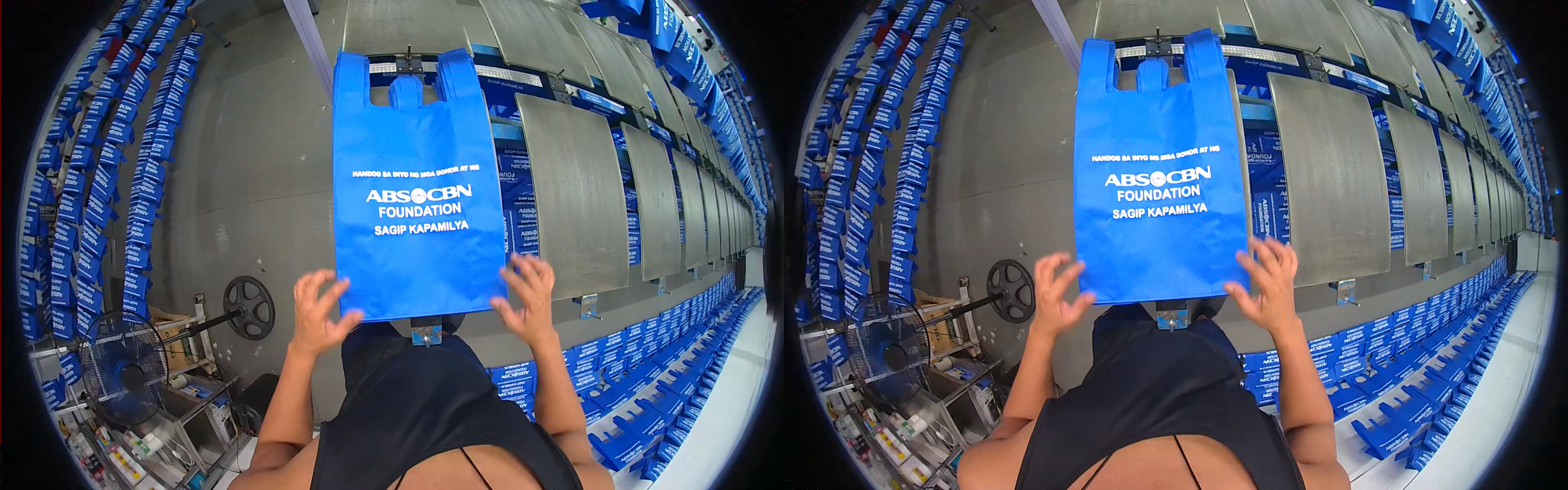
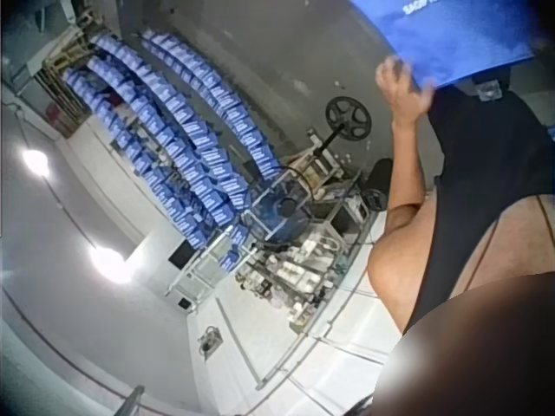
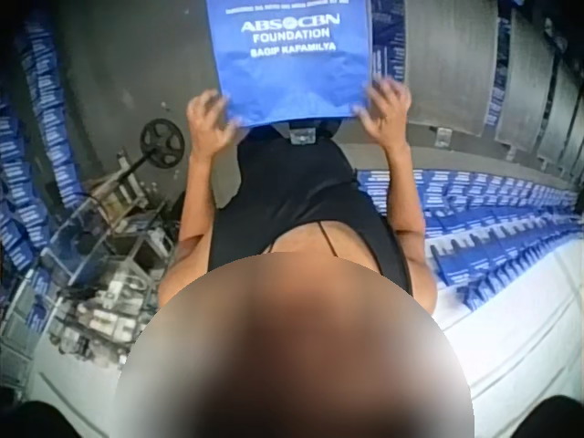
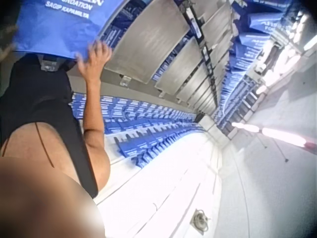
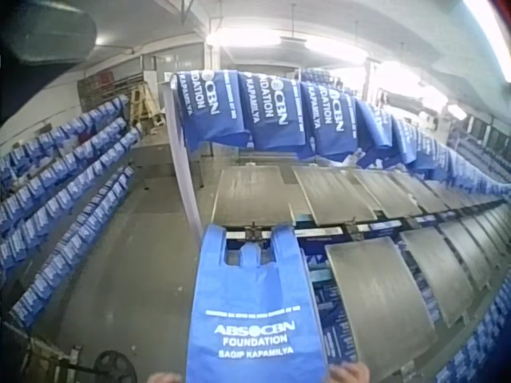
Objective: Placing blue tote bags onto a conveyor belt for industrial processing or drying.
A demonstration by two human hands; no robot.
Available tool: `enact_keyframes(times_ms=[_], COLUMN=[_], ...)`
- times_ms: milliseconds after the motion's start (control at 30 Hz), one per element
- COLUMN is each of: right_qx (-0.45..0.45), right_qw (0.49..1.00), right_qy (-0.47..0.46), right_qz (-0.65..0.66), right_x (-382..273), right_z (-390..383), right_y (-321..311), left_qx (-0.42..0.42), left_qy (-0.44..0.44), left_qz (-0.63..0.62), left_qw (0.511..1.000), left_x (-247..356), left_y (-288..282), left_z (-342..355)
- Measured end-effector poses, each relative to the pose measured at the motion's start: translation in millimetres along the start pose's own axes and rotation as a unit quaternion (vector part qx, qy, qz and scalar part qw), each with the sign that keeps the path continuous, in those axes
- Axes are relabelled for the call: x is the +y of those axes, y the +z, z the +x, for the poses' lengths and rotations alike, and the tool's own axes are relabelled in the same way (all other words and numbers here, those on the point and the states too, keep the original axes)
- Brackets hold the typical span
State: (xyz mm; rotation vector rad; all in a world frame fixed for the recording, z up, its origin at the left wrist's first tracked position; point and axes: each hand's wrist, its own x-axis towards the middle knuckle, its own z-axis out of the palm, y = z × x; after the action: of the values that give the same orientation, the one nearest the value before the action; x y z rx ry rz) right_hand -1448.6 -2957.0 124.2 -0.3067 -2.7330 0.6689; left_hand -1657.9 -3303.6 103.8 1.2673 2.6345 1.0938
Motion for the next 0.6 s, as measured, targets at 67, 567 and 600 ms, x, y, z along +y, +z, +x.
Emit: enact_keyframes(times_ms=[67, 567, 600], right_qx=[0.023, -0.035, -0.024], right_qw=[0.999, 0.981, 0.975], right_qy=[0.005, 0.190, 0.211], right_qz=[-0.049, 0.005, 0.066], right_x=[1, 22, 24], right_z=[21, 8, 4], right_y=[12, 80, 84], left_qx=[0.012, 0.024, 0.001], left_qy=[-0.004, -0.252, -0.277], left_qz=[0.028, -0.164, -0.264], left_qw=[1.000, 0.953, 0.924], left_x=[-6, -57, -59], left_y=[13, 70, 74], left_z=[25, 33, 29])
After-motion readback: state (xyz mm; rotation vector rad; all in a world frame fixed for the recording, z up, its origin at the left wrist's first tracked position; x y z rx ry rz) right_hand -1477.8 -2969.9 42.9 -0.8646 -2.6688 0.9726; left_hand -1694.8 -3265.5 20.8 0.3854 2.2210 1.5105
